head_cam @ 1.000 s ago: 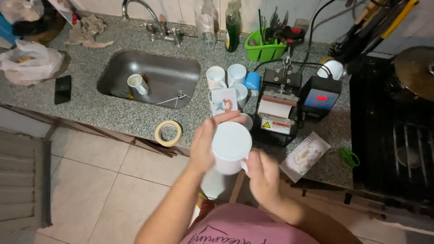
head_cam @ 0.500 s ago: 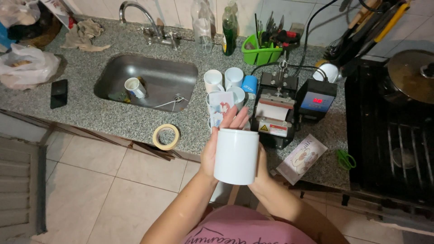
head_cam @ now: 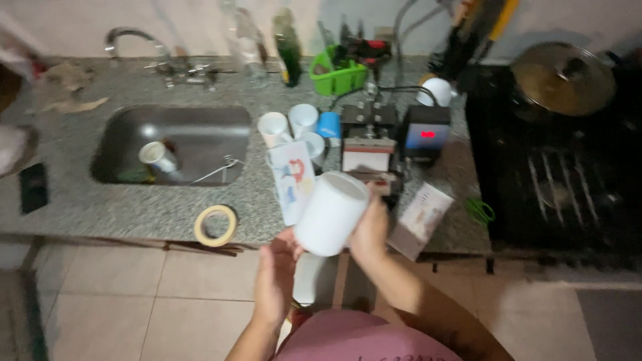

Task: The person cuts printed images from paper using scissors, then wraps a blue transfer sheet around a white mug and places it into a heat press machine. They repeat the cutting process with another printed image. The person handles paper, scissors, tape, mugs, and a heat press.

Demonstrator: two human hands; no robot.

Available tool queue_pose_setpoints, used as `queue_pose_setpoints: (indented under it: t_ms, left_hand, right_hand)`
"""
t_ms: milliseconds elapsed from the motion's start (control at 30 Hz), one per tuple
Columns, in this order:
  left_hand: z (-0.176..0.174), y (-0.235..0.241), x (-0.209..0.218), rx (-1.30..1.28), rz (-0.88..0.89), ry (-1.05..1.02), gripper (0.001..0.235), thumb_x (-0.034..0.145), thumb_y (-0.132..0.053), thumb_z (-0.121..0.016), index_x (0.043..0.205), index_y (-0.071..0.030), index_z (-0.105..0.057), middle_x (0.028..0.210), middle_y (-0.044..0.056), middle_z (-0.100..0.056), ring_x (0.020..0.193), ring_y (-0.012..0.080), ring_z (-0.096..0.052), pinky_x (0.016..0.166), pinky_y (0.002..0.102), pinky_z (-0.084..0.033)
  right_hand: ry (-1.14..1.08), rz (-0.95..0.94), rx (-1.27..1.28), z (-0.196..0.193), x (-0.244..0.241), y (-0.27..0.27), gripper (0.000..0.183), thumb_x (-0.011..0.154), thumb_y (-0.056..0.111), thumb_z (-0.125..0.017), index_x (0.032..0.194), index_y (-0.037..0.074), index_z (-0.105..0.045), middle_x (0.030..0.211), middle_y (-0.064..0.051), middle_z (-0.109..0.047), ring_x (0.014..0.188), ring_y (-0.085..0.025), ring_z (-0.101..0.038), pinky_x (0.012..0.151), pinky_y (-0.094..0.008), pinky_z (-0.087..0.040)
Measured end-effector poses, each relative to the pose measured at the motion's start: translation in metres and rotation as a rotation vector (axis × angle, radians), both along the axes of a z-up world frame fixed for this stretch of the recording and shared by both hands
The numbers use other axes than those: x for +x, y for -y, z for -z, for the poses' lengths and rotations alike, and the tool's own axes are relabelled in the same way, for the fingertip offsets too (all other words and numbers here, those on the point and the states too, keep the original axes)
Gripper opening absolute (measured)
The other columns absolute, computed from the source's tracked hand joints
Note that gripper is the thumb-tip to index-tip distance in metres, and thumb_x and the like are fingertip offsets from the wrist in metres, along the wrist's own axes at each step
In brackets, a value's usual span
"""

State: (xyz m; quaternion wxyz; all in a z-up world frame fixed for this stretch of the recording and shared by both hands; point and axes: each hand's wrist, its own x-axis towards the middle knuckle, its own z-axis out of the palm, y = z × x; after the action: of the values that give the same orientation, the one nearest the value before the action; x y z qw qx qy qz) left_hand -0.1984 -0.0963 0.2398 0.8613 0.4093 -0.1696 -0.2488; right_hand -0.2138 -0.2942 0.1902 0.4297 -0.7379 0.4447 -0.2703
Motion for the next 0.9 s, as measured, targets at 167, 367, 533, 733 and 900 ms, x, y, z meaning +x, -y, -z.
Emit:
queue_pose_setpoints:
  t_ms: [167,367,533,733,900]
  left_hand:
    - [-0.048,0.012,-0.007,-0.037,-0.045,-0.487,0.077,0.099,-0.05,-0.031,0.152,0.005,-0.039,0.154,0.026,-0.047,0.142,0.0366,-0.045,0.117,0.05,-0.035]
    - [-0.027,-0.012,-0.002,0.22,-0.09,-0.655,0.078,0.1,-0.054,-0.027,0.148,0.005,-0.043,0.151,0.025,-0.049,0.141,0.0374,-0.046,0.115,0.05,-0.033]
    - [0.034,-0.031,-0.005,0.189,-0.007,-0.567,0.062,0.109,-0.047,-0.039,0.135,0.005,-0.058,0.131,0.024,-0.065,0.124,0.0339,-0.061,0.101,0.047,-0.046]
    - [0.05,-0.011,-0.004,0.325,0.223,-0.55,0.064,0.104,-0.057,-0.047,0.114,0.003,-0.067,0.057,0.002,-0.06,0.048,0.0133,-0.055,0.048,0.026,-0.043]
    - [0.017,0.018,-0.002,0.371,0.537,-0.767,0.089,0.092,-0.066,-0.039,0.144,0.006,-0.052,0.128,0.024,-0.066,0.116,0.0372,-0.064,0.094,0.049,-0.052]
  right_hand:
    - [0.265,-0.371,0.071,0.022,-0.049,-0.047,0.022,0.103,0.017,-0.045,0.113,0.004,-0.059,0.088,-0.01,-0.069,0.081,-0.025,-0.066,0.077,-0.039,-0.05]
    - [0.203,-0.074,0.171,0.092,-0.124,0.025,0.026,0.099,0.027,-0.059,0.082,0.015,-0.044,0.073,0.002,-0.04,0.068,-0.011,-0.038,0.067,-0.029,-0.033]
    - [-0.033,0.462,0.65,0.119,-0.158,0.062,0.054,0.088,0.046,-0.079,0.058,0.014,-0.046,0.055,-0.002,-0.043,0.055,-0.016,-0.044,0.049,-0.039,-0.041]
    - [0.102,0.38,0.842,0.103,-0.162,0.069,0.034,0.087,0.031,-0.082,0.091,-0.002,-0.072,0.081,-0.016,-0.075,0.06,-0.022,-0.068,0.051,-0.031,-0.055]
    - [-0.005,0.035,-0.198,0.036,-0.189,0.09,0.024,0.085,0.014,-0.079,0.104,0.016,-0.063,0.087,0.0,-0.072,0.074,-0.013,-0.069,0.064,-0.027,-0.052]
